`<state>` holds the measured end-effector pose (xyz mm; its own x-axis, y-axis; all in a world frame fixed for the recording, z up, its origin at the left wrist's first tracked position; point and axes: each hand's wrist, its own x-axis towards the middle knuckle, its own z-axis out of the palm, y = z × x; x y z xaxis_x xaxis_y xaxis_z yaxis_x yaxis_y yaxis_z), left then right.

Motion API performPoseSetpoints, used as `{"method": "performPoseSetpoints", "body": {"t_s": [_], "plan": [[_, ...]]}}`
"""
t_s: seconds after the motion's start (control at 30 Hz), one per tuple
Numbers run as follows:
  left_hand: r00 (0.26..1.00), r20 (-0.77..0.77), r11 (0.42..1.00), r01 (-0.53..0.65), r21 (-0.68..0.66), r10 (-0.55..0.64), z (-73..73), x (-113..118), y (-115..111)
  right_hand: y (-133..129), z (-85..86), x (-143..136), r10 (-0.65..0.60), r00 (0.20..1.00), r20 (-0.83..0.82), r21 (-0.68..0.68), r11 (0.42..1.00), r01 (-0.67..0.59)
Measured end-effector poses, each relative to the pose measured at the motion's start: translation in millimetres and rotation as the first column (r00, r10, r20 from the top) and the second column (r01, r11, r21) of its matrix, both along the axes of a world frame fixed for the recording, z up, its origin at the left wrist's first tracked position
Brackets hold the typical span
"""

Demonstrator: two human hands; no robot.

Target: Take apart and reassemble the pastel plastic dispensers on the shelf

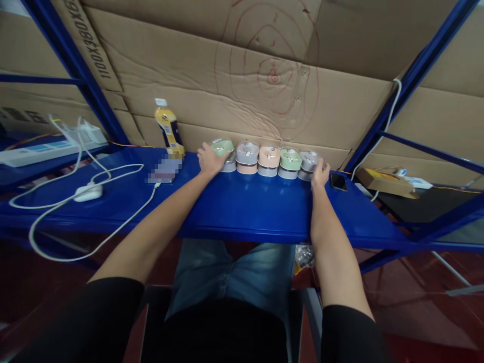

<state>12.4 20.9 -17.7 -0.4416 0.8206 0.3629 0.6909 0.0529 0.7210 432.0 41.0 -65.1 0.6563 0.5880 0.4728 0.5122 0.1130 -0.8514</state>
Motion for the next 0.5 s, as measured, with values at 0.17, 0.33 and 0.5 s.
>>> {"method": "performPoseSetpoints", "body": {"t_s": [0.17, 0.33, 0.5], "plan": [[0.997, -0.046, 0.997, 0.058, 0.048, -0.056, -6.8, -3.6, 5.8, 1.4, -1.2, -1.3, 0.044, 0.984, -0.173, 0.017, 0.999, -0.042], [0.984, 0.009, 0.974, 0.175, 0.141, -0.178, -14.4, -15.5, 15.4, 6.8, -3.0, 2.7, 0.137, 0.971, -0.197, 0.148, 0.983, -0.109], [0.963, 0.046, 0.955, 0.255, 0.155, -0.264, -18.2, -29.1, 25.8, 10.6, -4.6, 6.1, 0.228, 0.946, -0.231, 0.226, 0.958, -0.176]]}}
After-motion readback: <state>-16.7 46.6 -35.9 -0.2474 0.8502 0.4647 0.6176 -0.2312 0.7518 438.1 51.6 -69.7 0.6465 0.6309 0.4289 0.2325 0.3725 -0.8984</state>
